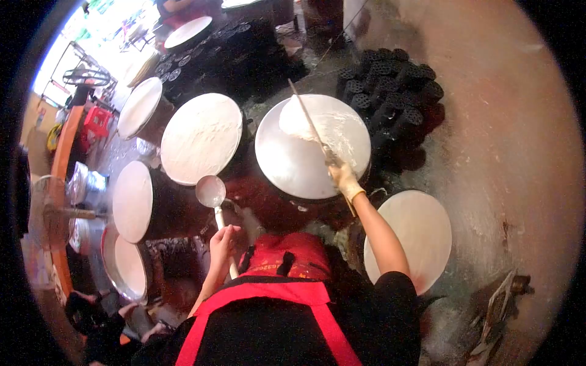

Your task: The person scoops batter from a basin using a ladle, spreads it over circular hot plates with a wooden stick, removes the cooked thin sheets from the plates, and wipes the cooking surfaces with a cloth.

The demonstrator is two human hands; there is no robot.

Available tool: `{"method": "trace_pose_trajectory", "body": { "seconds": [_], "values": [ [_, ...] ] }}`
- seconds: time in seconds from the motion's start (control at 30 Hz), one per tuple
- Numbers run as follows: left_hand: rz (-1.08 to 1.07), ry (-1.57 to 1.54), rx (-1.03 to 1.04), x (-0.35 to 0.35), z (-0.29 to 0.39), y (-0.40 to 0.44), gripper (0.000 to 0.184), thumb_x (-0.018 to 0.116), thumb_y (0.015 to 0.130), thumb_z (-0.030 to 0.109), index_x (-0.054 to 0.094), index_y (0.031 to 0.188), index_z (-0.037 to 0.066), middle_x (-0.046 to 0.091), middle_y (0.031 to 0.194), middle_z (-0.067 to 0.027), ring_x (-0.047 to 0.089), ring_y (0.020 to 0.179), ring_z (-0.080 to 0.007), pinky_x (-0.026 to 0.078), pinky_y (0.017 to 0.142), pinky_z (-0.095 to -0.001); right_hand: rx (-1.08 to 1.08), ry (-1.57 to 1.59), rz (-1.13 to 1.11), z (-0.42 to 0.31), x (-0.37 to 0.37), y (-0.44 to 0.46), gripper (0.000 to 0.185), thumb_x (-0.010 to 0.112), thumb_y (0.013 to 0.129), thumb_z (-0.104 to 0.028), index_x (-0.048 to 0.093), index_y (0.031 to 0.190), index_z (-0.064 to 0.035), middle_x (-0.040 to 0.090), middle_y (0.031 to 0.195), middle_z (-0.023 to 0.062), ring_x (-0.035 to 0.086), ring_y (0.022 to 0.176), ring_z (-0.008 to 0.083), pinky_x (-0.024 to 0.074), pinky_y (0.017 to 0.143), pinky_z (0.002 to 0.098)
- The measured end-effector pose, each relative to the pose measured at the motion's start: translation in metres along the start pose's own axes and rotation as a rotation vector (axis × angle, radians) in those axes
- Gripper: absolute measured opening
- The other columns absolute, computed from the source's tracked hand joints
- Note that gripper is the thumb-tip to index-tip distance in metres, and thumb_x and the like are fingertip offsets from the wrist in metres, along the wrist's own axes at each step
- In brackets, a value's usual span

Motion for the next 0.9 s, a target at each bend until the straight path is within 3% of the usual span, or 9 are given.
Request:
{"method": "trace_pose_trajectory", "body": {
  "seconds": [0.13,0.23,0.3,0.37,0.43,0.57,0.63,0.77,0.9],
  "values": [
    [0.106,-0.016,-0.005,0.004,-0.011,-0.009,0.023,0.054,0.093,0.026,0.063,0.091,0.005,0.029,0.052,0.0115,0.023,0.041,0.0002,0.017,0.038,-0.0190,0.045,-0.173,-0.180,-0.042,0.019,-0.050,0.044,0.047,0.089,-0.009,0.051,0.131,-0.0204,0.043,0.065,-0.0059,0.029,0.044,0.0053,0.0248,0.038,0.0223],
    [0.163,-0.016,0.006,0.004,-0.009,-0.017,0.022,0.055,0.093,0.026,0.063,0.091,0.005,0.030,0.052,0.0115,0.024,0.042,0.0002,0.018,0.038,-0.0184,0.262,-0.043,-0.405,-0.052,-0.015,-0.087,0.042,0.047,0.089,-0.010,0.052,0.130,-0.0208,0.043,0.064,-0.0059,0.029,0.043,0.0044,0.0255,0.038,0.0213],
    [0.161,-0.040,0.031,0.002,-0.008,-0.022,0.022,0.055,0.093,0.026,0.063,0.091,0.006,0.030,0.052,0.0115,0.025,0.042,0.0001,0.019,0.038,-0.0181,0.285,-0.068,-0.381,-0.068,-0.039,-0.091,0.043,0.045,0.089,-0.009,0.052,0.130,-0.0221,0.044,0.062,-0.0054,0.029,0.042,0.0041,0.0259,0.037,0.0209],
    [0.190,-0.013,0.037,0.003,-0.004,-0.027,0.021,0.055,0.093,0.026,0.063,0.091,0.006,0.030,0.053,0.0114,0.025,0.043,0.0002,0.019,0.039,-0.0179,0.092,-0.103,-0.253,-0.046,-0.065,-0.046,0.041,0.049,0.090,-0.016,0.050,0.130,-0.0257,0.046,0.061,-0.0042,0.031,0.039,0.0048,0.0253,0.033,0.0204],
    [0.199,0.006,0.036,0.004,-0.002,-0.030,0.022,0.055,0.093,0.026,0.064,0.091,0.006,0.030,0.053,0.0113,0.025,0.043,0.0002,0.020,0.039,-0.0178,0.215,-0.061,-0.046,-0.056,-0.058,-0.024,0.039,0.052,0.091,-0.022,0.051,0.130,-0.0238,0.045,0.059,-0.0054,0.031,0.039,0.0049,0.0251,0.033,0.0202],
    [0.211,0.034,0.016,0.004,-0.004,-0.042,0.021,0.057,0.092,0.024,0.064,0.092,0.005,0.028,0.055,0.0113,0.023,0.044,0.0002,0.019,0.040,-0.0178,0.242,-0.179,-0.359,-0.060,-0.040,-0.032,0.039,0.056,0.090,-0.028,0.052,0.129,-0.0202,0.042,0.056,-0.0070,0.031,0.039,0.0043,0.0234,0.033,0.0206],
    [0.176,0.010,0.000,-0.003,-0.012,-0.046,0.022,0.058,0.091,0.026,0.064,0.095,0.005,0.035,0.062,0.0111,0.028,0.047,0.0001,0.021,0.041,-0.0176,0.273,-0.154,-0.497,-0.066,-0.056,-0.052,0.041,0.058,0.089,-0.030,0.053,0.128,-0.0175,0.040,0.054,-0.0074,0.031,0.040,0.0040,0.0225,0.033,0.0211],
    [0.189,0.050,-0.027,-0.005,-0.009,-0.055,0.020,0.058,0.090,0.022,0.064,0.096,0.004,0.035,0.060,0.0108,0.028,0.046,0.0002,0.021,0.041,-0.0174,0.150,-0.165,-0.317,-0.053,-0.073,-0.021,0.040,0.055,0.091,-0.025,0.050,0.130,-0.0208,0.041,0.051,-0.0075,0.030,0.036,0.0046,0.0216,0.031,0.0212],
    [0.104,0.144,-0.018,-0.008,0.006,-0.045,0.018,0.058,0.091,0.019,0.064,0.098,0.003,0.036,0.059,0.0105,0.027,0.046,0.0008,0.019,0.040,-0.0166,0.201,-0.184,-0.429,-0.047,-0.049,-0.066,0.039,0.049,0.094,-0.024,0.048,0.133,-0.0222,0.042,0.057,-0.0057,0.032,0.040,0.0026,0.0244,0.034,0.0184]
  ]
}}
Point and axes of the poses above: each hand's wrist, its own y-axis towards the middle knuckle, its own x-axis out of the palm, z = x × y, the point moved 5 cm from there along y, towards the middle knuckle
